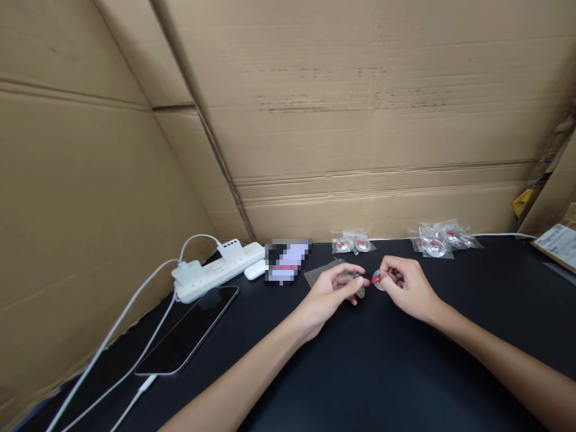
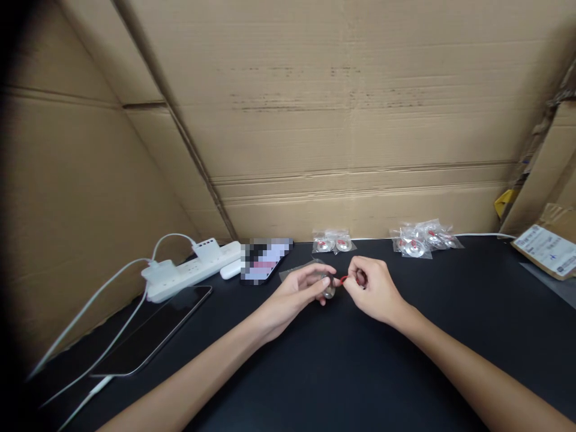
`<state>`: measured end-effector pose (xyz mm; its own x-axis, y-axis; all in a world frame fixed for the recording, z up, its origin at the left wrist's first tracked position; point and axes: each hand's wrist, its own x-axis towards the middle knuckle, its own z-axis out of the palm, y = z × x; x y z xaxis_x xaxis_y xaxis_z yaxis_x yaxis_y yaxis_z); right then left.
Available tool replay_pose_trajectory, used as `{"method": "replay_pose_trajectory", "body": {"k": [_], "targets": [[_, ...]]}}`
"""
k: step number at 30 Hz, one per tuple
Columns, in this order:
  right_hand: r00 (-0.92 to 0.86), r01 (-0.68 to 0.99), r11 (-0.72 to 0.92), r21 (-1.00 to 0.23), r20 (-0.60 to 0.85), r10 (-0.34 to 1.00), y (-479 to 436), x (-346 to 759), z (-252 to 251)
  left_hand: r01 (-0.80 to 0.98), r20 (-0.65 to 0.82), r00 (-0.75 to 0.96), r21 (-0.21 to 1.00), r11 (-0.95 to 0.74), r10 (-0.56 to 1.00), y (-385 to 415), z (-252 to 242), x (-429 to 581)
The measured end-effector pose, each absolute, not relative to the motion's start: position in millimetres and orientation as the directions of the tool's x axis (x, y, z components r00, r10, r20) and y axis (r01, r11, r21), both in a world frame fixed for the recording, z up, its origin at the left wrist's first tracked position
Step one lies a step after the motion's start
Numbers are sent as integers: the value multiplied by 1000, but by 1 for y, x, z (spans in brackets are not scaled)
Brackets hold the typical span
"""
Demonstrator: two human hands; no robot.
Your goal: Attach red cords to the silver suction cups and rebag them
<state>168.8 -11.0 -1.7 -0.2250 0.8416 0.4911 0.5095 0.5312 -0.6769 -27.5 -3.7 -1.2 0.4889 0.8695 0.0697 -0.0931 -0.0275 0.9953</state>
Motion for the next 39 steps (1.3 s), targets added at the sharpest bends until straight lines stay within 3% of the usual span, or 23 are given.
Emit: {"method": "replay_pose_trajectory", "body": {"k": [4, 7, 11, 14, 25, 33, 39], "targets": [[-481, 560, 608, -562, 376, 792, -12, 173, 2, -15, 58, 469, 998, -57, 882, 2, -9, -29], [-573, 619, 667, -415, 342, 745, -14, 175, 2, 144, 152, 431, 961, -234, 890, 6, -16, -31], [-623, 654, 696, -296, 311, 718, -15, 178, 2, 428, 372, 420, 724, -542, 828, 6, -17, -35], [-648, 650, 713, -264, 297, 701, -15, 180, 2, 501, 445, 477, 571, -650, 758, 4, -13, -36], [-491, 699, 599, -392, 346, 799, 9, 200, -3, 634, 421, 574, 313, -707, 702, 7, -20, -40], [-501, 618, 581, -530, 305, 810, 12, 197, -12, 656, 416, 579, 274, -703, 702, 4, -18, -38], [-506, 610, 631, -479, 378, 775, 3, 182, -16, 647, 392, 628, 216, -731, 672, 2, -11, -37]]}}
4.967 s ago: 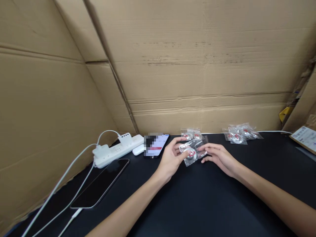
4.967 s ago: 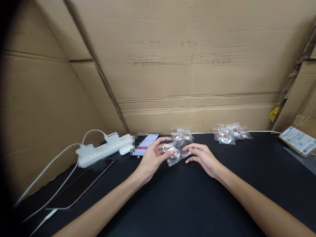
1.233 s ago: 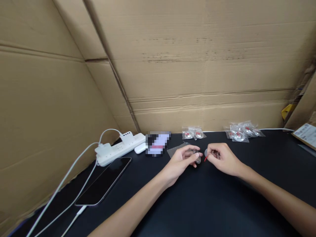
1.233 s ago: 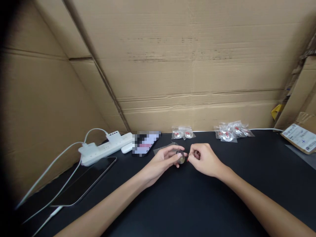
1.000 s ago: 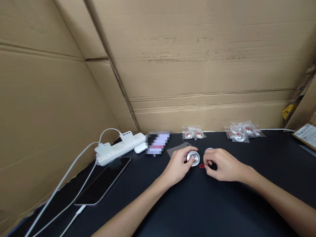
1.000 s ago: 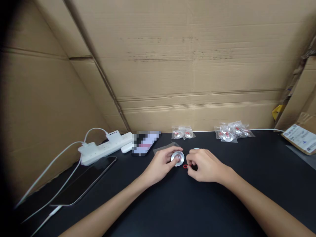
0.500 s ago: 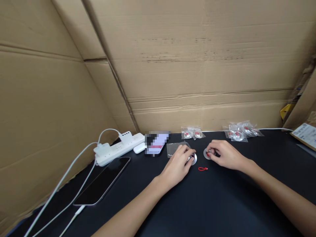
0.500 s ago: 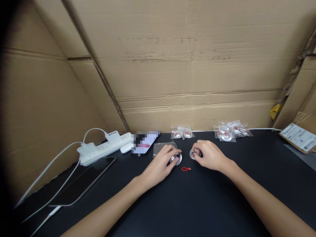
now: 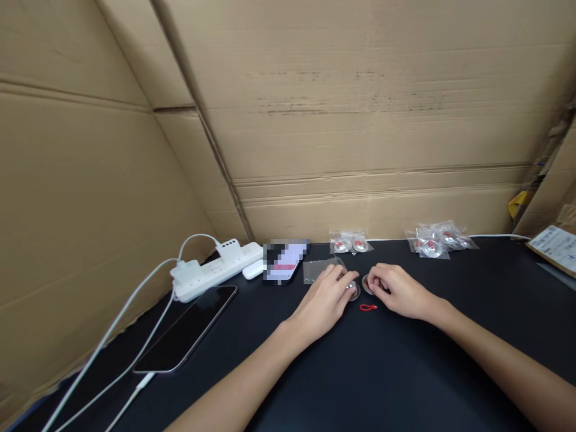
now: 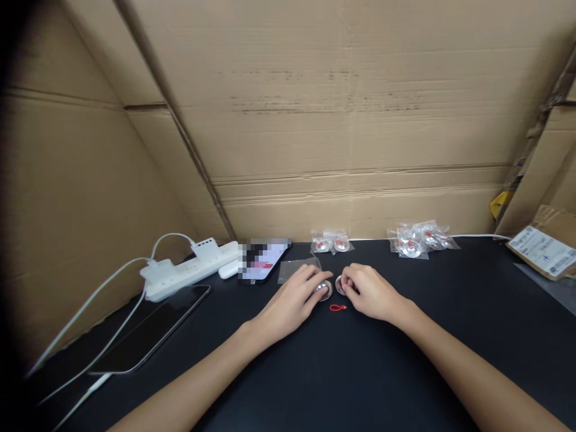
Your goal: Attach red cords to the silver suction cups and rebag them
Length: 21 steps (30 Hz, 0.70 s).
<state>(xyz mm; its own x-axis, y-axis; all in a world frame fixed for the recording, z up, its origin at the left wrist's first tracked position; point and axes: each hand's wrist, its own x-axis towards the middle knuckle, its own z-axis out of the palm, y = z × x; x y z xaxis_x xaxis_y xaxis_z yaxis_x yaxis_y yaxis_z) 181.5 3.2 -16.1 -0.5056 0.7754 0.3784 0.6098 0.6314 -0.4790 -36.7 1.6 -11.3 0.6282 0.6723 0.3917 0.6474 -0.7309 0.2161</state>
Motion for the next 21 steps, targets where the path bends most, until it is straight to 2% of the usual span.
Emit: {"method": "replay_pose_trajectory", "body": {"k": [6, 10, 17, 21], "targets": [[-461, 607, 604, -516, 390, 797, 3, 179, -19, 588, 412, 672, 209, -781, 616, -8, -1, -33], [-468, 617, 592, -519, 363, 806, 7, 181, -21, 513, 373, 742, 222, -829, 558, -13, 2, -29], [-482, 658, 626, -418, 405, 777, 3, 178, -23, 500, 366, 730, 289, -816, 577, -14, 4, -30], [-475, 637, 617, -463, 394, 787, 3, 178, -23, 526, 355, 717, 290, -799, 601, -14, 7, -30]]}}
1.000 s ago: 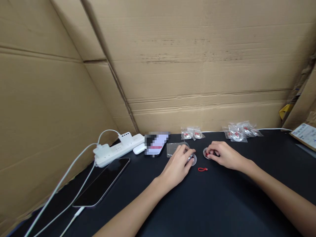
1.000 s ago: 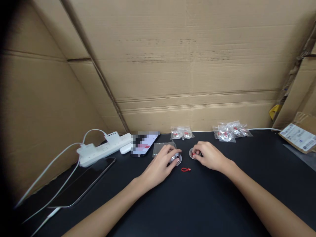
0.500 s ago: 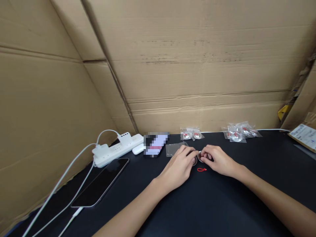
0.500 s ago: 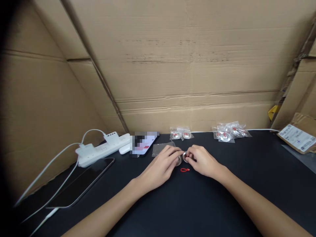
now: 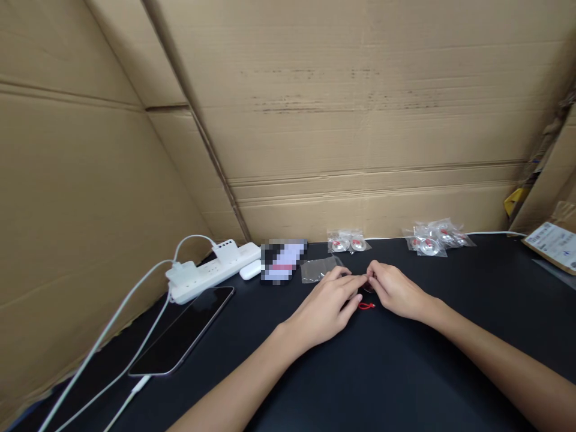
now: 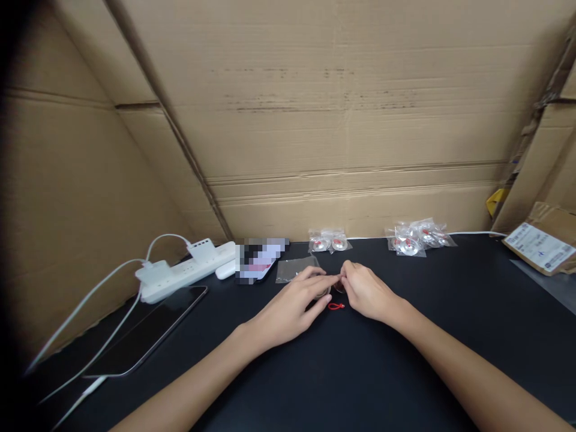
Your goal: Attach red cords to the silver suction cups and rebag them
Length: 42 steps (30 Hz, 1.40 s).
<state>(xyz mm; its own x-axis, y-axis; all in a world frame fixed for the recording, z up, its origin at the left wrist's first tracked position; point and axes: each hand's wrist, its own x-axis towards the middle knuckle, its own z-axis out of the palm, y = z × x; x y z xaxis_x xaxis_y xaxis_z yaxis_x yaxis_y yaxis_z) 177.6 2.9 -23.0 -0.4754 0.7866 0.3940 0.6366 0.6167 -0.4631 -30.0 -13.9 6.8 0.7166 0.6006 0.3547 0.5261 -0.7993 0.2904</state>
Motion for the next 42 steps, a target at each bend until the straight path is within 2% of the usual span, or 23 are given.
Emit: {"method": "replay_pose_trajectory", "body": {"k": [4, 9, 13, 16, 23, 29, 35, 42], "targets": [[-427, 568, 571, -593, 381, 820, 7, 179, -24, 537, 332, 720, 290, -792, 609, -14, 7, -30], [-286, 430, 441, -788, 345, 894, 14, 182, -25, 504, 319, 747, 302, -809, 584, -15, 7, -30], [-250, 295, 391, -872, 325, 912, 18, 185, -24, 497, 322, 760, 272, -824, 565, -15, 8, -29], [-277, 253, 401, -881, 331, 902, 18, 189, -17, 511, 331, 756, 239, -825, 564, -14, 7, -29], [-457, 409, 520, -750, 325, 828, -2, 191, 6, 568, 383, 693, 232, -790, 611, -7, 1, -34], [-615, 546, 663, -512, 292, 733, -15, 182, 10, 624, 375, 657, 218, -751, 654, -3, -5, -37], [-632, 613, 718, -330, 340, 696, -15, 176, 5, 661, 379, 634, 186, -727, 674, 0, -9, -37], [-596, 664, 690, -288, 355, 721, -14, 175, -4, 664, 372, 634, 188, -724, 678, -1, -9, -36]]}}
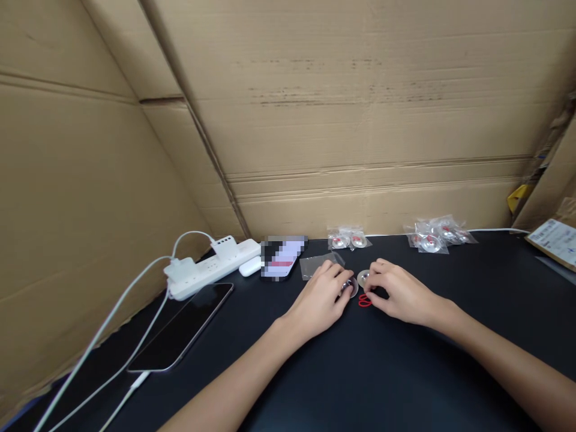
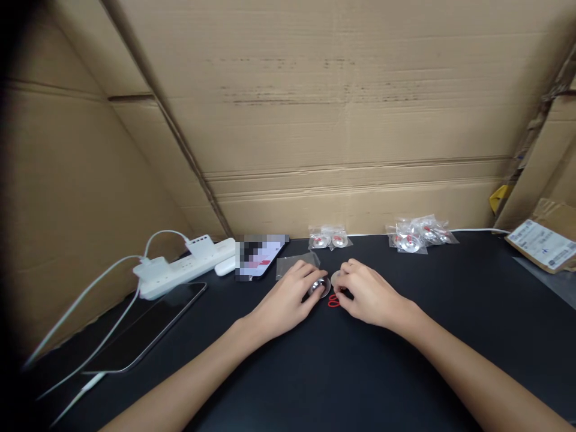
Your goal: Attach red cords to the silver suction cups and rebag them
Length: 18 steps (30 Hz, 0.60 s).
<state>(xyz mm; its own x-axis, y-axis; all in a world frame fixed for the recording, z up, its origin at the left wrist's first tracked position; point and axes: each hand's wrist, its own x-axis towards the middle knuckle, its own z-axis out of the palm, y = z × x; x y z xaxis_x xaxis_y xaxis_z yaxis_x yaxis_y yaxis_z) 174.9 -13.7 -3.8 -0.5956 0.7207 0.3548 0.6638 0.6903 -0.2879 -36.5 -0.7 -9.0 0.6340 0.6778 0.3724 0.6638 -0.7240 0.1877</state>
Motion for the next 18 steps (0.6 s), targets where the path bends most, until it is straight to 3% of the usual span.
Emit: {"method": "replay_pose_trajectory", "body": {"k": [10, 18], "targets": [[-572, 661, 669, -340, 349, 742, -13, 177, 4, 677, 357, 633, 174, -715, 687, -1, -8, -37], [-305, 781, 472, -409, 410, 860, 1, 183, -20, 712, 332, 611, 164, -682, 718, -1, -11, -36]]}}
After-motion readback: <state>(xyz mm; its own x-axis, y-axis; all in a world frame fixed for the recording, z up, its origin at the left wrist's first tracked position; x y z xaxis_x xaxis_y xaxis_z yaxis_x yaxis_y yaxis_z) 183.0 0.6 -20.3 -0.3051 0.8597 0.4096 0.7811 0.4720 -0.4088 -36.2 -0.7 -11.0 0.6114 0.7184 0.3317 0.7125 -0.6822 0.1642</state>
